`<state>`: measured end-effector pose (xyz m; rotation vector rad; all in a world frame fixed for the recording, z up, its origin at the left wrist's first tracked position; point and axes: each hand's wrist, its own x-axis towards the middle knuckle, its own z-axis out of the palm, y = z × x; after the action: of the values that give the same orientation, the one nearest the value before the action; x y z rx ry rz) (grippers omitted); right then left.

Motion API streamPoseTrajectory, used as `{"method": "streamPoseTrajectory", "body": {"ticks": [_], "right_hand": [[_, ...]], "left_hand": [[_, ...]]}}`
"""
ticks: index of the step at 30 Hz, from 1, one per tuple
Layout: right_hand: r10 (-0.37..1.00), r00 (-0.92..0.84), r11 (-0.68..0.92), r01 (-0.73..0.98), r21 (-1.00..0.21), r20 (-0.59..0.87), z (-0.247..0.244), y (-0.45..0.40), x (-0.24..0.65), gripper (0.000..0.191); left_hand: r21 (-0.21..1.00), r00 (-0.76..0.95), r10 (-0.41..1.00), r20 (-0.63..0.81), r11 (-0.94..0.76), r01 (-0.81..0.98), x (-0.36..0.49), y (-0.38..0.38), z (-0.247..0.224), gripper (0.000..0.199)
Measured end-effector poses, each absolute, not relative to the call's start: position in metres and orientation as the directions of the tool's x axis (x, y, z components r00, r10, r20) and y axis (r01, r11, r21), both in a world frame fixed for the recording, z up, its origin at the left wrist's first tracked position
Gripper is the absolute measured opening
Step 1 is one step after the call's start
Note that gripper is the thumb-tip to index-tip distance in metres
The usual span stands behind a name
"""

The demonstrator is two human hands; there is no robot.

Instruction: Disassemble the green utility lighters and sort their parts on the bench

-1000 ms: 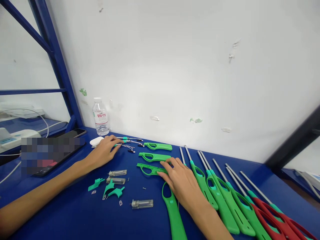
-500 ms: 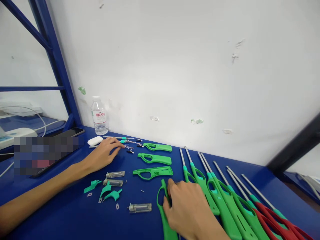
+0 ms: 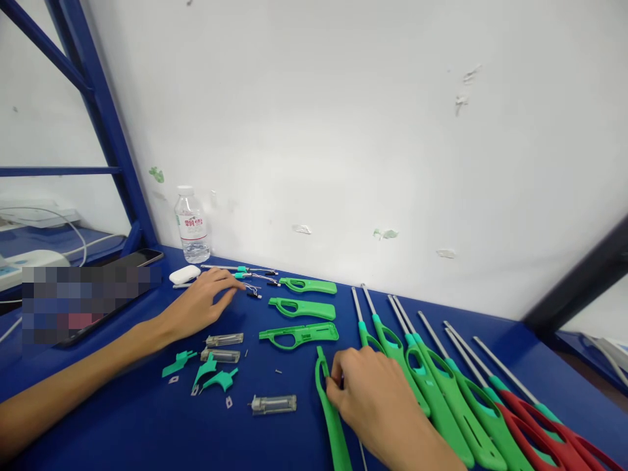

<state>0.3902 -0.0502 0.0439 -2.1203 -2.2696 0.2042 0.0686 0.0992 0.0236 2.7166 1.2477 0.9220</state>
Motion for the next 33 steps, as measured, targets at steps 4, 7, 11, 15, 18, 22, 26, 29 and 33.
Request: {"method": "streamPoseTrajectory", "body": {"ticks": [4, 7, 11, 15, 18, 22, 26, 29, 33], "right_hand": [[0.992, -0.095, 0.076, 0.977, -0.199, -0.086, 0.05, -0.048, 0.396, 0.021], [0.99, -0.128, 0.099, 0.929, -0.356, -0.057, 0.058, -0.046, 0.4, 0.019], [0.988, -0.143, 0.15, 0.746, -0.649, 0.065, 0.065, -0.045, 0.4, 0.029], [0.983, -0.103, 0.184, 0.538, -0.822, 0.153, 0.066, -0.047, 0.4, 0.041], [0.985, -0.085, 0.173, 0.41, -0.896, 0.152, 0.069, -0.049, 0.402, 0.041], [0.955, -0.154, 0.297, 0.511, -0.807, 0.254, 0.079, -0.043, 0.408, 0.032], [0.861, -0.376, 0.473, 0.84, -0.266, 0.343, 0.085, -0.019, 0.405, 0.017], [0.807, -0.504, 0.528, 0.849, 0.008, 0.308, 0.08, 0.002, 0.393, 0.015], [0.749, -0.608, 0.584, 0.794, 0.17, 0.263, 0.068, 0.018, 0.372, 0.034]], "left_hand": [[0.248, 0.503, 0.678, 0.536, -0.696, 0.674, 0.069, 0.098, 0.024, 0.029], [0.241, 0.502, 0.654, 0.566, -0.714, 0.657, 0.072, 0.094, 0.026, 0.029], [0.225, 0.51, 0.609, 0.608, -0.747, 0.625, 0.079, 0.085, 0.03, 0.03], [0.209, 0.518, 0.57, 0.638, -0.775, 0.596, 0.082, 0.077, 0.032, 0.029], [0.205, 0.525, 0.561, 0.64, -0.783, 0.587, 0.082, 0.076, 0.033, 0.029], [0.201, 0.536, 0.563, 0.63, -0.784, 0.587, 0.081, 0.078, 0.032, 0.029], [0.201, 0.547, 0.562, 0.621, -0.788, 0.581, 0.08, 0.078, 0.028, 0.029], [0.202, 0.548, 0.555, 0.625, -0.794, 0.574, 0.079, 0.078, 0.027, 0.029], [0.202, 0.562, 0.533, 0.633, -0.814, 0.545, 0.082, 0.072, 0.03, 0.029]]}}
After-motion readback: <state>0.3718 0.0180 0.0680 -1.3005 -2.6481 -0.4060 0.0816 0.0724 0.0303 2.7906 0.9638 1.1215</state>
